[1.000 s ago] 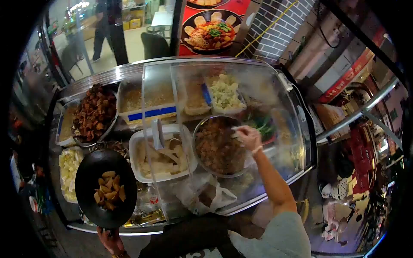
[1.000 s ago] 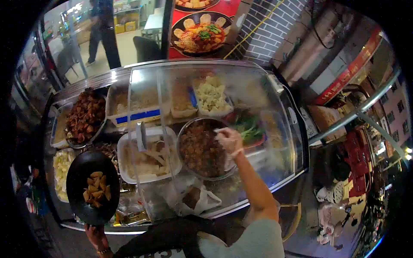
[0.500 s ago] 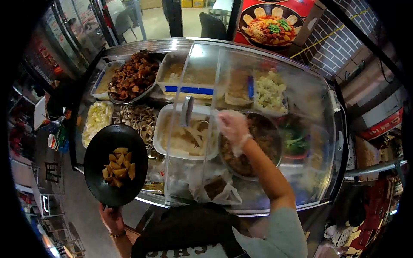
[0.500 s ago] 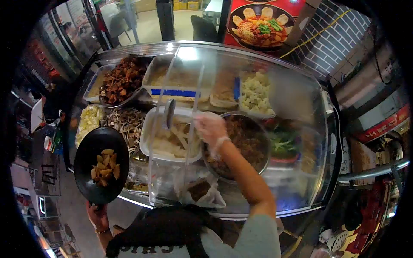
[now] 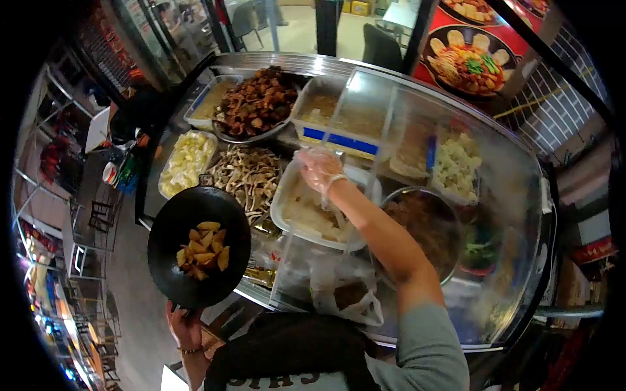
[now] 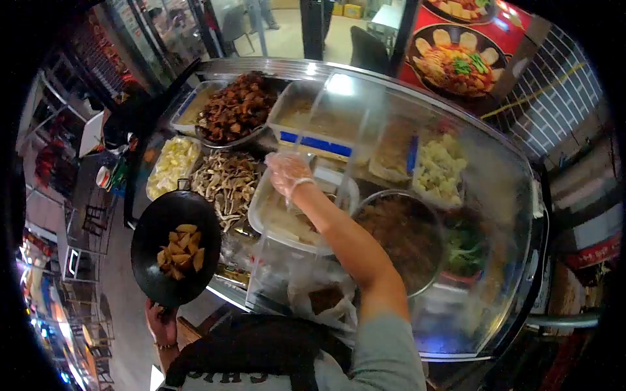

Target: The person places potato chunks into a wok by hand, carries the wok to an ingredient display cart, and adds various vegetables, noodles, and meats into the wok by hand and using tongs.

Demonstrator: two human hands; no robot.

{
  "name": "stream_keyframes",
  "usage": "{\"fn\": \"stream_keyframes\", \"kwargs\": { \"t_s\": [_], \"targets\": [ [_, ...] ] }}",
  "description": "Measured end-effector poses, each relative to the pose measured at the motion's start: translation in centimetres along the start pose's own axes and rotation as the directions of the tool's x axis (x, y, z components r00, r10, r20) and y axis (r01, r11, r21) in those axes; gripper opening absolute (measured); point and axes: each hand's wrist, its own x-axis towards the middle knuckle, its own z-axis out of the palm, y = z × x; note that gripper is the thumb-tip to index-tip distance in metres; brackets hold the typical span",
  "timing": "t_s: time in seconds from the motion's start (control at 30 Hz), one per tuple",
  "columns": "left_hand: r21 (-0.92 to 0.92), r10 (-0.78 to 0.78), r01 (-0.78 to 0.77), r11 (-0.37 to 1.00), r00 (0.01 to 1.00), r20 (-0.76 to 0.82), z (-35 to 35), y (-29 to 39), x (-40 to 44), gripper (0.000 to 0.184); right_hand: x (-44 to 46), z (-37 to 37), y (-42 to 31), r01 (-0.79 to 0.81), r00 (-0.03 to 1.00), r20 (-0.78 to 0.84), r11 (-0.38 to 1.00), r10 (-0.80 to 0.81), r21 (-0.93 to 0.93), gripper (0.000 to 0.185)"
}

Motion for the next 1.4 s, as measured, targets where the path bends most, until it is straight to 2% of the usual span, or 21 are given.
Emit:
{"fn": "stream_keyframes", "kwargs": {
  "t_s": [0.13,0.27,0.33,0.43,0.47,0.53,0.57,0.63,0.7,0.73,0.77,0.83,0.93,0.97,1.03,1.1,1.13,1.2,1.3,1.33,1.4],
  "targets": [
    [0.054,-0.063,0.059,0.997,0.996,0.071,0.0,0.1,3.4,0.051,-1.0,-0.7,0.0,0.027,0.979,-0.204,0.995,-0.007,0.095,0.020],
    [0.058,-0.163,0.157,0.986,0.979,0.122,2.3,0.4,7.2,0.052,-0.1,-0.2,0.1,-0.031,0.959,-0.271,0.983,0.080,0.181,0.017],
    [0.057,-0.182,0.174,0.983,0.964,0.196,2.4,0.8,9.8,0.052,1.7,-0.1,0.1,0.099,0.912,-0.407,0.934,0.053,0.343,0.013],
    [0.072,-0.209,0.196,0.978,0.938,0.275,1.7,0.6,14.3,0.054,5.3,0.4,0.6,-0.051,0.903,-0.388,0.942,0.186,0.333,0.011],
    [0.061,-0.195,0.185,0.981,0.942,0.273,2.2,0.8,15.5,0.054,6.2,0.3,0.9,-0.098,0.897,-0.430,0.995,0.100,0.025,0.009],
    [0.163,-0.315,0.288,0.944,0.933,0.174,2.8,1.4,18.4,0.056,6.6,0.0,0.4,-0.046,0.904,-0.422,0.997,0.070,0.068,0.015],
    [0.124,-0.301,0.276,0.953,0.909,0.287,2.6,2.2,19.3,0.057,6.6,0.5,0.0,-0.057,0.907,-0.392,0.969,0.151,0.241,0.019],
    [0.046,-0.242,0.244,0.969,0.890,0.386,1.4,2.3,20.4,0.058,5.0,1.8,-1.5,0.061,0.889,-0.381,0.761,0.253,0.646,0.024],
    [0.233,-0.377,0.314,0.920,0.874,0.308,0.8,1.9,22.8,0.058,4.0,-1.6,-6.4,-0.257,0.859,-0.171,0.695,0.483,0.671,0.022],
    [0.198,-0.389,0.336,0.921,0.837,0.386,-0.1,3.5,24.8,0.057,4.0,-0.7,-9.2,-0.205,0.828,-0.069,0.415,0.557,0.887,0.020],
    [0.174,-0.363,0.320,0.931,0.839,0.404,0.0,3.5,25.9,0.057,2.4,0.8,-9.4,-0.323,0.785,-0.067,0.499,0.616,0.804,0.020],
    [0.177,-0.406,0.366,0.914,0.801,0.440,-1.3,2.1,27.7,0.057,0.1,2.7,-11.2,-0.417,0.745,0.030,0.429,0.667,0.801,0.023],
    [0.193,-0.367,0.312,0.930,0.778,0.510,-0.8,1.8,28.9,0.057,-3.1,5.9,-14.3,-0.244,0.791,0.198,0.001,0.579,0.970,0.032],
    [0.162,-0.315,0.271,0.949,0.768,0.557,-0.2,2.4,28.3,0.057,-3.9,7.0,-14.8,-0.250,0.792,0.198,0.010,0.577,0.968,0.032],
    [0.167,-0.370,0.334,0.928,0.758,0.537,-0.7,1.9,28.4,0.057,-5.4,9.7,-14.7,-0.452,0.700,0.324,0.044,0.637,0.891,0.035],
    [0.187,-0.420,0.382,0.905,0.739,0.527,-0.7,2.0,28.8,0.058,-8.9,17.3,-10.6,-0.372,0.888,-0.031,0.757,0.458,0.538,0.035],
    [0.171,-0.431,0.408,0.897,0.717,0.548,-0.2,2.3,28.8,0.057,-8.5,17.0,-12.0,-0.419,0.825,0.065,0.532,0.561,0.736,0.036],
    [0.123,-0.438,0.457,0.881,0.688,0.578,1.1,3.5,27.4,0.054,-9.4,15.9,-14.7,-0.432,0.742,0.195,0.236,0.641,0.870,0.038],
    [0.306,-0.431,0.306,0.901,0.696,0.573,-0.2,2.4,27.8,0.056,-9.7,14.4,-18.0,-0.568,0.718,0.354,0.209,0.600,0.796,0.043],
    [0.261,-0.516,0.450,0.854,0.675,0.528,-0.2,2.4,28.0,0.053,-9.6,13.6,-18.9,-0.557,0.718,0.464,0.028,0.519,0.830,0.045],
    [0.253,-0.503,0.442,0.860,0.660,0.557,-0.4,2.5,27.3,0.053,-9.7,13.1,-19.9,-0.548,0.712,0.601,-0.249,0.362,0.799,0.048]
  ]
}}
